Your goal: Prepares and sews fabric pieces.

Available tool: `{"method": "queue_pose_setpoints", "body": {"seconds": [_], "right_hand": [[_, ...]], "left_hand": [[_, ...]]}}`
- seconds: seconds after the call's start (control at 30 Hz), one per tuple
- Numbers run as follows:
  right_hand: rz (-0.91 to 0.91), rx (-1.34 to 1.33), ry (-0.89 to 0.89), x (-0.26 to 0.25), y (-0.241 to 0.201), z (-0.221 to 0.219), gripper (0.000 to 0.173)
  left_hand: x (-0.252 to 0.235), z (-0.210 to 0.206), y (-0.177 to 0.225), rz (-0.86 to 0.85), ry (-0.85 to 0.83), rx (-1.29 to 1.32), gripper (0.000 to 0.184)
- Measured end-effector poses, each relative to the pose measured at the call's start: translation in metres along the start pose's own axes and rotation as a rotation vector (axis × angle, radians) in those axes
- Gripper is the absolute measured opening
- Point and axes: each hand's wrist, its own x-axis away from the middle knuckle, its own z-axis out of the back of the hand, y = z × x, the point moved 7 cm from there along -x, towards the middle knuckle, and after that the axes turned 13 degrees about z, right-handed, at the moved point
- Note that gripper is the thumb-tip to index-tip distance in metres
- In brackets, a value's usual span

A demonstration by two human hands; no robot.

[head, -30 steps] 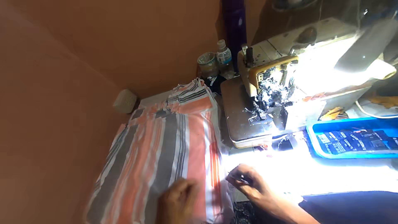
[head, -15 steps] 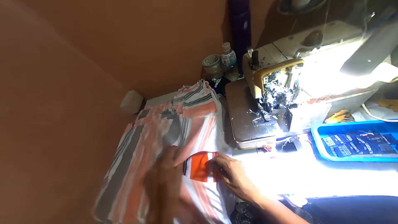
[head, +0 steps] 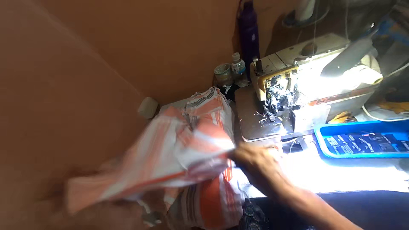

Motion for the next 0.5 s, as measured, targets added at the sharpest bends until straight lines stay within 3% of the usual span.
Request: {"method": "queue_pose_setpoints", "body": {"seconds": [0.03, 0.07, 0.1, 0.17, 0.3, 0.4, 0.5], "right_hand": [[-0.028, -0.068, -0.089, 0.030, -0.006, -0.009, 0.013], [-0.056, -0.098, -0.167, 0.058, -0.011, -0.014, 0.011], [-0.084, -0.091, -0.216, 0.082, -0.016, -0.015, 0.012], [-0.110, 0.026, -0.230, 0.116, -0.021, -0.010, 0.014], [-0.156, 0.050, -0.167, 0.141, -0.019, -0.009, 0.018], [-0.192, -0.140, -0.029, 0.147, -0.022, 0.002, 0.022], [-0.241, -0.260, 0.089, 0.160, -0.029, 0.018, 0.019]], "left_hand": [[0.017, -0.004, -0.007, -0.121, -0.150, -0.149, 0.036], [0.027, -0.018, -0.007, -0.220, -0.156, -0.270, 0.032], [0.034, -0.042, 0.004, -0.214, -0.099, -0.380, 0.026], [0.049, -0.089, 0.014, -0.078, -0.146, -0.700, 0.033], [0.074, -0.141, -0.060, 0.248, -0.553, -1.067, 0.038], [0.073, -0.145, -0.076, 0.238, -0.670, -0.969, 0.041], [0.083, -0.147, -0.028, -0.070, -0.611, -0.808, 0.057]]}}
